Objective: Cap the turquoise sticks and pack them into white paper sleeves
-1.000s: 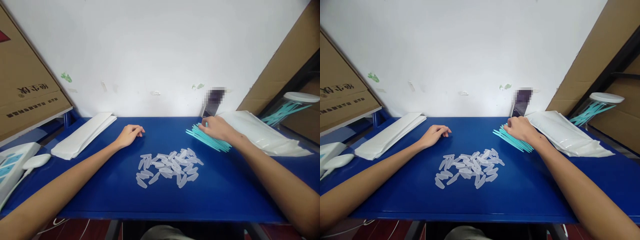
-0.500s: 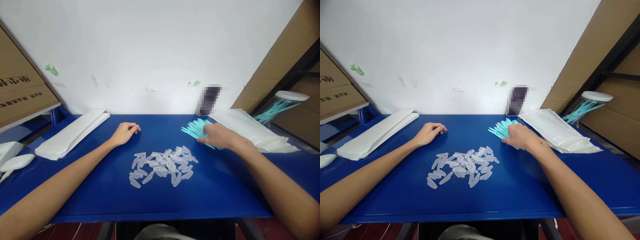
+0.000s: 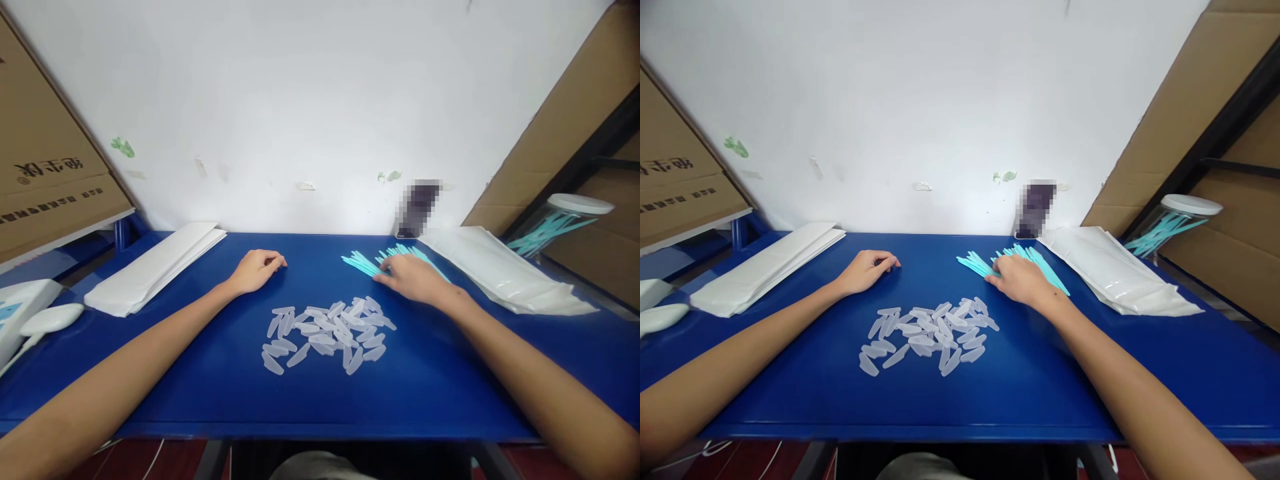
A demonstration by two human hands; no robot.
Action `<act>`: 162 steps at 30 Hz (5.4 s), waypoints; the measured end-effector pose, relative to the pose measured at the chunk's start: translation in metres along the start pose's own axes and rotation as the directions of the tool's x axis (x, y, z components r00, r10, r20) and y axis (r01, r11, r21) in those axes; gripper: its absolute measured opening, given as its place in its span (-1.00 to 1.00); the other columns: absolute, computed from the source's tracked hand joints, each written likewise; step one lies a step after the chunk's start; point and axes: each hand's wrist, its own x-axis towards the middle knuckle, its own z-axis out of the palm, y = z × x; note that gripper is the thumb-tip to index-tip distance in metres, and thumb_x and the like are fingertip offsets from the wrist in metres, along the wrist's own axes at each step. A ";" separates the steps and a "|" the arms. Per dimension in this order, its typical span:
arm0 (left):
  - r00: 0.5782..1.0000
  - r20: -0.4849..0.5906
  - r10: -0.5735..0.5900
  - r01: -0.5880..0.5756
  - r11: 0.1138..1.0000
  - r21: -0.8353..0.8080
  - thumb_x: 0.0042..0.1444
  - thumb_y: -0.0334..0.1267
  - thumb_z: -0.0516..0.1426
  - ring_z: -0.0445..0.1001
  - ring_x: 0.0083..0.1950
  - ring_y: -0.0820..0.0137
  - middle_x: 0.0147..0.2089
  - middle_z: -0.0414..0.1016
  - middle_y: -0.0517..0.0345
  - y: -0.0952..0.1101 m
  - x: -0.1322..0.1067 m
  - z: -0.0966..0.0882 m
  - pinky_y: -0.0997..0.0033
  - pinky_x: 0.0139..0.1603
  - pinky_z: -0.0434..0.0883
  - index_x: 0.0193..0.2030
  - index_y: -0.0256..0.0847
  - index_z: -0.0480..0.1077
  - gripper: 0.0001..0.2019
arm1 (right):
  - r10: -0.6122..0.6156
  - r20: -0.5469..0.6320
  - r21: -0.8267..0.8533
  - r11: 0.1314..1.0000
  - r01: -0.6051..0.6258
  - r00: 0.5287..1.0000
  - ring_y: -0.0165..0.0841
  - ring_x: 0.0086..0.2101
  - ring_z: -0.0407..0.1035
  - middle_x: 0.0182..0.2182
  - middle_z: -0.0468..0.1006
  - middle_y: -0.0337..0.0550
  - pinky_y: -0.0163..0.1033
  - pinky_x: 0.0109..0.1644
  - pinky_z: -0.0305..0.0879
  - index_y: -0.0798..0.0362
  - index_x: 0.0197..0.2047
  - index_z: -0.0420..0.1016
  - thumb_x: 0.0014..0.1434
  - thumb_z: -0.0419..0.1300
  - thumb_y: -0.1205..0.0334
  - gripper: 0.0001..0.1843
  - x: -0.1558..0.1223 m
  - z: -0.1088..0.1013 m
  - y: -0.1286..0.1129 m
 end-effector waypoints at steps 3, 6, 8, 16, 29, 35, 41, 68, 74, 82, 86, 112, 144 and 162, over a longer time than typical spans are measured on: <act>0.999 -0.020 0.050 -0.049 0.997 0.055 0.34 0.00 -0.06 0.48 -0.33 0.31 -0.31 0.57 0.12 0.000 -0.001 0.001 0.35 -0.25 0.32 -0.22 -0.20 0.58 -0.54 | -0.138 -0.075 0.101 0.984 0.145 0.988 -0.20 -0.23 0.50 -0.28 0.64 -0.06 -0.23 -0.31 0.20 0.05 0.03 0.59 0.35 0.10 -0.06 -0.57 0.012 0.007 -0.016; 0.982 -0.071 0.172 -0.159 0.974 0.159 0.37 -0.07 -0.07 0.48 -0.22 0.26 -0.20 0.58 0.05 0.002 -0.005 0.003 0.27 -0.13 0.36 -0.19 -0.20 0.58 -0.57 | -0.234 -0.146 0.133 0.958 0.254 0.961 -0.26 -0.28 0.47 -0.26 0.63 -0.10 -0.23 -0.35 0.16 0.01 0.04 0.61 0.32 0.14 -0.06 -0.58 0.025 0.011 -0.031; 0.961 -0.113 0.251 -0.224 0.952 0.209 0.38 -0.10 -0.07 0.47 -0.13 0.22 -0.13 0.57 0.01 0.005 -0.009 0.004 0.21 -0.03 0.37 -0.13 -0.20 0.57 -0.59 | -0.234 -0.188 0.146 0.954 0.263 0.954 -0.27 -0.28 0.46 -0.26 0.62 -0.13 -0.23 -0.37 0.13 -0.04 0.01 0.64 0.29 0.18 -0.08 -0.60 0.032 0.013 -0.041; 0.932 -0.016 0.363 -0.349 0.906 0.241 0.42 -0.11 -0.04 0.35 0.20 0.11 0.22 0.38 -0.11 0.018 -0.019 0.009 -0.01 0.25 0.32 0.14 -0.17 0.48 -0.63 | -0.160 -0.504 0.201 0.934 0.295 0.849 -0.26 -0.32 0.44 -0.31 0.56 -0.15 -0.17 -0.31 0.19 0.00 -0.10 0.65 0.21 0.20 -0.01 -0.65 0.031 0.024 -0.056; 0.939 0.138 0.314 -0.334 0.927 0.167 0.45 0.10 -0.07 0.07 0.47 0.01 0.47 0.15 0.06 0.040 -0.021 0.009 -0.24 0.37 0.13 0.30 0.15 0.39 -0.57 | -0.320 -0.466 0.217 0.862 0.457 0.825 -0.22 -0.26 0.32 -0.40 0.49 -0.14 -0.06 -0.08 0.09 -0.01 -0.33 0.59 0.29 0.19 0.03 -0.73 0.030 0.038 -0.044; 0.925 0.162 0.343 -0.369 0.914 0.172 0.44 0.04 -0.02 0.12 0.43 0.01 0.42 0.23 0.01 0.039 -0.021 0.019 -0.20 0.32 0.18 0.23 0.10 0.48 -0.61 | -0.331 -0.377 0.375 0.800 0.469 0.865 -0.43 -0.56 0.16 -0.66 0.29 -0.35 -0.12 -0.13 0.08 0.02 -0.44 0.54 0.27 0.18 -0.02 -0.65 0.025 0.035 -0.050; 0.916 0.160 0.368 -0.391 0.908 0.150 0.43 -0.03 0.03 0.18 0.39 0.02 0.37 0.30 0.02 0.032 -0.019 0.022 -0.18 0.32 0.21 0.15 0.08 0.55 -0.67 | -0.162 -0.431 0.417 0.836 0.355 0.888 -0.38 -0.58 0.20 -0.64 0.32 -0.31 -0.19 -0.37 0.09 0.05 -0.24 0.60 0.26 0.17 0.00 -0.69 0.028 0.036 -0.046; 0.963 0.244 0.117 -0.171 0.961 0.215 0.43 0.19 -0.18 -0.26 0.58 -0.14 0.61 -0.19 0.14 0.039 -0.018 0.021 -0.43 0.44 -0.13 0.47 0.18 0.17 -0.44 | -0.194 -0.508 0.422 0.793 0.439 0.839 -0.26 -0.27 0.46 -0.26 0.61 -0.08 -0.13 -0.12 0.36 0.03 -0.22 0.66 0.29 0.15 0.21 -0.77 0.040 0.047 -0.033; 0.967 0.214 0.135 -0.182 0.959 0.219 0.44 0.16 -0.16 -0.19 0.56 -0.17 0.59 -0.13 0.12 0.036 -0.018 0.022 -0.44 0.43 -0.10 0.40 0.19 0.29 -0.49 | -0.169 -0.516 0.444 0.785 0.431 0.840 -0.24 -0.26 0.47 -0.23 0.59 -0.08 -0.13 -0.17 0.36 0.01 -0.23 0.64 0.22 0.21 0.21 -0.83 0.040 0.048 -0.034; 0.965 0.218 0.144 -0.187 0.964 0.191 0.43 0.16 -0.14 -0.04 0.52 -0.14 0.56 -0.03 0.08 0.039 -0.021 0.016 -0.41 0.41 -0.01 0.35 0.15 0.37 -0.49 | -0.224 -0.517 0.377 0.807 0.454 0.826 -0.19 -0.17 0.42 -0.19 0.58 -0.08 -0.05 -0.06 0.30 -0.01 -0.26 0.63 0.27 0.20 0.13 -0.81 0.036 0.048 -0.035; 0.966 0.210 0.153 -0.189 0.968 0.166 0.43 0.15 -0.13 -0.01 0.51 -0.09 0.54 0.02 0.06 0.037 -0.021 0.016 -0.35 0.43 0.02 0.36 0.12 0.36 -0.49 | -0.236 -0.524 0.354 0.813 0.461 0.818 -0.18 -0.16 0.42 -0.17 0.58 -0.06 -0.03 -0.05 0.27 -0.01 -0.22 0.64 0.31 0.15 0.12 -0.76 0.035 0.048 -0.035; 0.984 0.125 0.125 -0.131 0.991 0.037 0.47 0.12 -0.26 0.09 0.48 0.11 0.45 0.16 0.01 0.032 -0.020 0.017 -0.10 0.49 0.06 0.35 -0.04 0.33 -0.42 | -0.351 -0.498 0.352 0.754 0.554 0.793 -0.09 -0.02 0.40 -0.14 0.70 -0.11 0.05 0.03 0.32 -0.04 -0.12 0.70 0.30 0.12 0.16 -0.70 0.026 0.042 -0.037; 0.956 0.270 0.112 -0.162 0.972 0.171 0.46 0.16 -0.30 -0.10 0.56 0.00 0.55 -0.02 -0.05 0.034 -0.020 0.015 -0.25 0.49 -0.10 0.46 0.04 0.22 -0.39 | -0.224 -0.455 0.402 0.812 0.423 0.862 -0.14 0.05 0.46 0.05 0.64 -0.10 -0.02 0.18 0.29 0.08 -0.03 0.66 0.31 0.02 0.27 -0.62 0.035 0.044 -0.036; 0.958 0.267 0.105 -0.154 0.974 0.167 0.46 0.15 -0.27 -0.02 0.53 -0.02 0.53 0.05 -0.02 0.033 -0.027 0.005 -0.27 0.47 -0.05 0.43 0.07 0.26 -0.41 | -0.230 -0.383 0.341 0.865 0.368 0.895 -0.05 0.17 0.37 0.15 0.57 -0.05 0.14 0.29 0.20 0.05 0.08 0.64 0.34 -0.01 0.17 -0.55 0.036 0.048 -0.035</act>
